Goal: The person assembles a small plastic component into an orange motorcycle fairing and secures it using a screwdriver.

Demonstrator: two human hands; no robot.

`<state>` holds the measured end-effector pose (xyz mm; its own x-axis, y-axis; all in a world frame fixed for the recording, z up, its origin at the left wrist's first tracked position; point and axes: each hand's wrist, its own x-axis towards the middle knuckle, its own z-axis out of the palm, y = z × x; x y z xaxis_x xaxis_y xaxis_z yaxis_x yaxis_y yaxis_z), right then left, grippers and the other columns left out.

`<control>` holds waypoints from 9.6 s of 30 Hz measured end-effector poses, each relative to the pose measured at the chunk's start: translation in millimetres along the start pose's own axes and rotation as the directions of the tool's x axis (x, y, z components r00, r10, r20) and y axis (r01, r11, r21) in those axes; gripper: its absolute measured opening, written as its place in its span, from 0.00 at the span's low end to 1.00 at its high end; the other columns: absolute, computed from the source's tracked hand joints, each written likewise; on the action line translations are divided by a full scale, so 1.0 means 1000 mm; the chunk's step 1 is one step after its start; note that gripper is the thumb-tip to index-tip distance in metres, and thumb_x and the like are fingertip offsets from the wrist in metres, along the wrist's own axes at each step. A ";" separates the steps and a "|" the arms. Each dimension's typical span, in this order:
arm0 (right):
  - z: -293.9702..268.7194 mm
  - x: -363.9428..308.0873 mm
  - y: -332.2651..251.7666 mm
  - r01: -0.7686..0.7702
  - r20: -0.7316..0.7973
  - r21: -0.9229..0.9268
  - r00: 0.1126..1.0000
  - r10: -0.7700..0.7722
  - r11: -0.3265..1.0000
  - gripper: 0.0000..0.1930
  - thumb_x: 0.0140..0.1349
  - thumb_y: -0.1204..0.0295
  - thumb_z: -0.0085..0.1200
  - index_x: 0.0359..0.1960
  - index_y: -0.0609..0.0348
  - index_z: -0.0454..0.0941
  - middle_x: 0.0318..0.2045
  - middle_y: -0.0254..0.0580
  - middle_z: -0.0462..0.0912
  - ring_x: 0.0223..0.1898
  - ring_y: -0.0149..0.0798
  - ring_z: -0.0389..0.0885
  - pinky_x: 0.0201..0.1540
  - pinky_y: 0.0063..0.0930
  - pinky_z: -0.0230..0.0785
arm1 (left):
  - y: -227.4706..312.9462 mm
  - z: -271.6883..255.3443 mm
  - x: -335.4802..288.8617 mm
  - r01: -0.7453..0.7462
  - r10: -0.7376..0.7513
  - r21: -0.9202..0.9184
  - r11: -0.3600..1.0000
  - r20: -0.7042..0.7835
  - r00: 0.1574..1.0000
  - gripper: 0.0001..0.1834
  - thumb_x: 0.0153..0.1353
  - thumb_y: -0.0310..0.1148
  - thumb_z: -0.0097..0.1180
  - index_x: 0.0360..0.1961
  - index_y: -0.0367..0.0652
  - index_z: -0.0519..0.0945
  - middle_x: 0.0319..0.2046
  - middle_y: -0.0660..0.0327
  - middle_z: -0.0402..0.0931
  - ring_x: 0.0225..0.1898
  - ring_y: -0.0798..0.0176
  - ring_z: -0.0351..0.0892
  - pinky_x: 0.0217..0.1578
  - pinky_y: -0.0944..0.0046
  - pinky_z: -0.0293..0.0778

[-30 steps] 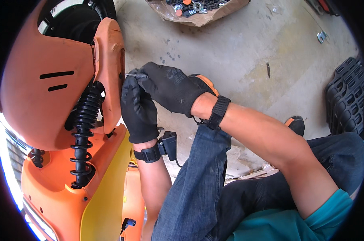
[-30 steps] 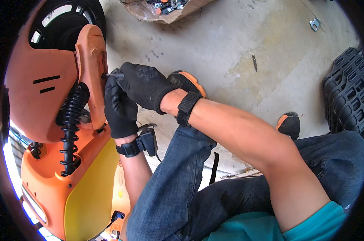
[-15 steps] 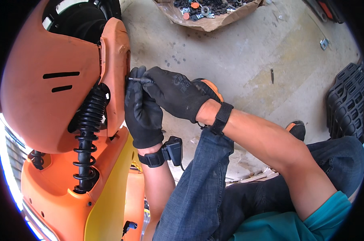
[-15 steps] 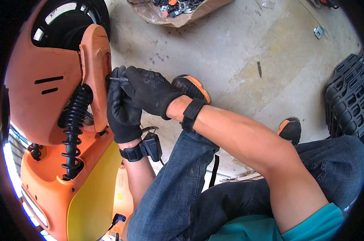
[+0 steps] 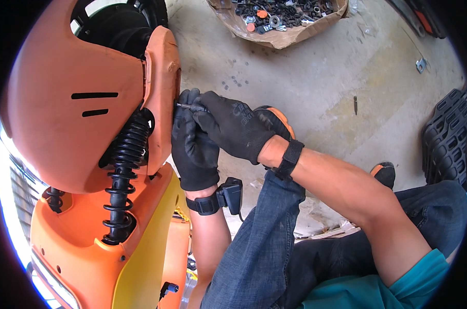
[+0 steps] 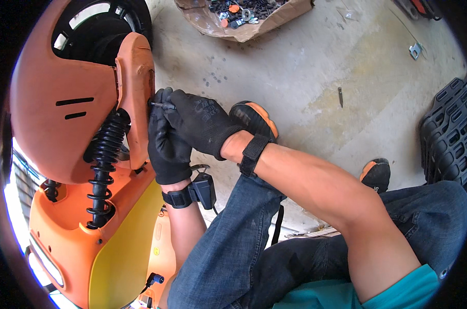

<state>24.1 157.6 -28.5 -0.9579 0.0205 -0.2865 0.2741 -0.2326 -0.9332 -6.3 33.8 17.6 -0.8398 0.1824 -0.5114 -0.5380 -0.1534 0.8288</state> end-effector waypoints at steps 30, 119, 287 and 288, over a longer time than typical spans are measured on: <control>-0.018 0.020 -0.021 0.138 0.204 -0.439 0.978 -0.051 0.888 0.14 0.66 0.64 0.52 0.48 0.58 0.77 0.37 0.53 0.85 0.42 0.54 0.85 0.43 0.45 0.79 | -0.005 -0.010 -0.001 -0.050 0.061 0.206 0.977 -0.046 0.997 0.21 0.74 0.27 0.42 0.64 0.32 0.70 0.63 0.55 0.72 0.63 0.61 0.71 0.65 0.63 0.67; -0.036 0.054 -0.005 -0.477 0.645 0.346 0.747 0.165 0.808 0.18 0.70 0.55 0.57 0.48 0.58 0.76 0.32 0.27 0.76 0.28 0.19 0.71 0.28 0.16 0.65 | -0.003 -0.016 -0.020 -0.322 0.394 0.903 0.286 0.196 0.898 0.18 0.72 0.19 0.44 0.61 0.30 0.74 0.60 0.47 0.76 0.60 0.52 0.76 0.62 0.58 0.70; -0.006 0.036 -0.002 -0.440 -0.059 -0.057 0.898 0.436 0.896 0.34 0.69 0.39 0.46 0.35 0.64 0.80 0.25 0.51 0.82 0.28 0.48 0.80 0.38 0.40 0.73 | -0.020 0.005 0.011 -0.309 0.385 0.467 0.828 -0.073 0.920 0.16 0.63 0.14 0.50 0.50 0.35 0.82 0.51 0.52 0.82 0.53 0.54 0.81 0.56 0.62 0.76; -0.009 0.034 -0.005 -0.465 -0.063 -0.097 0.885 0.461 0.880 0.33 0.69 0.40 0.47 0.35 0.64 0.80 0.24 0.50 0.82 0.28 0.47 0.80 0.37 0.40 0.74 | -0.019 0.005 0.012 -0.290 0.368 0.483 0.826 -0.072 0.927 0.15 0.65 0.15 0.49 0.50 0.35 0.82 0.52 0.52 0.82 0.53 0.55 0.81 0.56 0.61 0.76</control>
<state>-8.8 168.0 -35.9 -0.7164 -0.0280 -0.6971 0.6948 -0.1199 -0.7092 -5.4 44.1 -3.1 -0.9817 0.0427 -0.1854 -0.1655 0.2892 0.9428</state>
